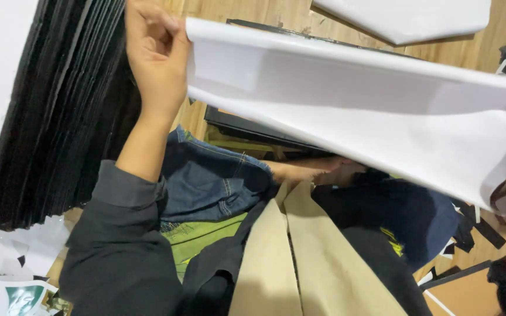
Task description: The person places a white sheet onto a black frame, smooths it with their hands, and wipes the surface with a gray cloth. They repeat this process for multiple frames, stacking the completed ones on the floor.
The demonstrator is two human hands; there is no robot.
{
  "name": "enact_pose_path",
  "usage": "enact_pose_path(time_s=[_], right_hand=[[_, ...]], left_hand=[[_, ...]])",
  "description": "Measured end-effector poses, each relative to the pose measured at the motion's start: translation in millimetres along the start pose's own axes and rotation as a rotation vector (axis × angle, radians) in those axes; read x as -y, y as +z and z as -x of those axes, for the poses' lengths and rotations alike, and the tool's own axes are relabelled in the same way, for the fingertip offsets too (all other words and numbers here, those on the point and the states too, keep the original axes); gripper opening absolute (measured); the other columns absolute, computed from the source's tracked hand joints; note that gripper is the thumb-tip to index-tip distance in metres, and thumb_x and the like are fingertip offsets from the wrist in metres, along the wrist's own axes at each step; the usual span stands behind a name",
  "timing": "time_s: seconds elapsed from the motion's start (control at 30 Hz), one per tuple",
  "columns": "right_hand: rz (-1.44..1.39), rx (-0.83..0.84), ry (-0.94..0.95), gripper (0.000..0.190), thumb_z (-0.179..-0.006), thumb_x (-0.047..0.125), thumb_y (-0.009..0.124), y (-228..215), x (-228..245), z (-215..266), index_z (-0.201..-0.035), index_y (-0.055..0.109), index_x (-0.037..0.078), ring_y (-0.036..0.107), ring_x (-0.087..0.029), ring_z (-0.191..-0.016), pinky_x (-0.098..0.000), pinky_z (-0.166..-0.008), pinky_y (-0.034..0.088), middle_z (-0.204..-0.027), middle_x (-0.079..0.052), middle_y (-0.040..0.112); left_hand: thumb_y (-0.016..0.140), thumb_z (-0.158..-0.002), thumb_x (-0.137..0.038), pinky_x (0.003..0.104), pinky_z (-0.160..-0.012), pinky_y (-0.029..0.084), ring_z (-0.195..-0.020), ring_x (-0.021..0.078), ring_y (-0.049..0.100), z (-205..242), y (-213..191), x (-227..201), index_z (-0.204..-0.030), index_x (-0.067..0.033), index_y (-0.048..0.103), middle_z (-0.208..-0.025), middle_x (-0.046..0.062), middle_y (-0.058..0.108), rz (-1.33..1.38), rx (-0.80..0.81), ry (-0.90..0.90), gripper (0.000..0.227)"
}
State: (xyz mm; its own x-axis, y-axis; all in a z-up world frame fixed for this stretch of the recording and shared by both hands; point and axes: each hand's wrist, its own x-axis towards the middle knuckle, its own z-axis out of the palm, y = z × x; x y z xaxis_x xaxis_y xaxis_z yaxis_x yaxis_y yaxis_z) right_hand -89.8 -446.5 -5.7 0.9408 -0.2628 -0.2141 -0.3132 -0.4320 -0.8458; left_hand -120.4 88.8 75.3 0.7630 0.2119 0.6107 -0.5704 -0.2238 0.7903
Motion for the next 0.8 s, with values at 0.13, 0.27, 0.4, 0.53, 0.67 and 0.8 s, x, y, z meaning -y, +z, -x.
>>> enact_pose_path(time_s=[0.13,0.27,0.4,0.53,0.67,0.8], right_hand=[[-0.176,0.049,-0.177,0.012,-0.103,0.013,0.053,16.6,-3.0,15.8,-0.110,0.046,0.021,0.055,-0.008,-0.099,-0.0251,-0.094,0.048,-0.103,0.008,0.049],[-0.175,-0.005,0.024,0.023,-0.092,0.008,0.058,45.3,22.5,35.8,-0.109,0.061,0.024,0.063,-0.005,-0.093,-0.0168,-0.078,0.052,-0.116,0.007,0.065],[-0.190,0.016,0.068,0.033,-0.087,0.009,0.062,56.8,-13.8,18.4,-0.119,0.062,0.017,0.061,0.000,-0.094,-0.0089,-0.084,0.049,-0.111,0.005,0.065],[-0.135,0.047,0.033,0.035,-0.088,0.010,0.064,62.0,-12.8,15.4,-0.123,0.060,0.015,0.053,0.001,-0.097,-0.0097,-0.085,0.045,-0.108,0.008,0.058],[-0.013,0.070,-0.103,0.035,-0.092,0.008,0.063,62.3,-23.6,2.7,-0.127,0.061,0.013,0.051,-0.003,-0.092,-0.0130,-0.079,0.041,-0.112,0.002,0.060],[-0.104,0.025,-0.011,0.034,-0.089,0.008,0.060,75.8,-16.7,-4.6,-0.123,0.062,0.015,0.058,-0.002,-0.098,-0.0104,-0.086,0.047,-0.113,0.004,0.063]], left_hand=[[0.049,-0.086,0.017,0.021,-0.071,0.036,-0.075,0.0097,0.044,21.7,-1.2,32.4,-0.088,-0.0106,0.042,-0.083,0.002,0.044,-0.084,0.017,-0.207,0.029],[0.050,-0.083,0.010,0.021,-0.070,0.039,-0.076,0.0092,0.054,43.2,-2.5,54.1,-0.087,-0.0142,0.048,-0.083,-0.001,0.055,-0.109,0.109,-0.486,0.024],[0.053,-0.082,0.007,0.020,-0.076,0.042,-0.083,0.0086,0.056,51.5,-1.1,68.5,-0.084,-0.0113,0.059,-0.086,-0.003,0.059,-0.150,0.147,-0.572,0.020],[0.053,-0.085,0.000,0.023,-0.079,0.051,-0.092,0.0114,0.062,48.3,-2.5,82.4,-0.103,-0.0092,0.068,-0.101,0.003,0.069,-0.210,0.163,-0.591,0.025],[0.044,-0.086,0.003,0.021,-0.077,0.044,-0.093,0.0128,0.057,40.3,-1.4,97.8,-0.111,-0.0111,0.064,-0.111,0.003,0.061,-0.249,0.296,-0.614,0.035],[0.035,-0.087,0.004,0.027,-0.103,0.030,-0.130,0.0223,0.042,27.7,0.6,101.5,-0.131,-0.0086,0.050,-0.141,0.012,0.043,-0.208,0.505,-0.705,0.048]])
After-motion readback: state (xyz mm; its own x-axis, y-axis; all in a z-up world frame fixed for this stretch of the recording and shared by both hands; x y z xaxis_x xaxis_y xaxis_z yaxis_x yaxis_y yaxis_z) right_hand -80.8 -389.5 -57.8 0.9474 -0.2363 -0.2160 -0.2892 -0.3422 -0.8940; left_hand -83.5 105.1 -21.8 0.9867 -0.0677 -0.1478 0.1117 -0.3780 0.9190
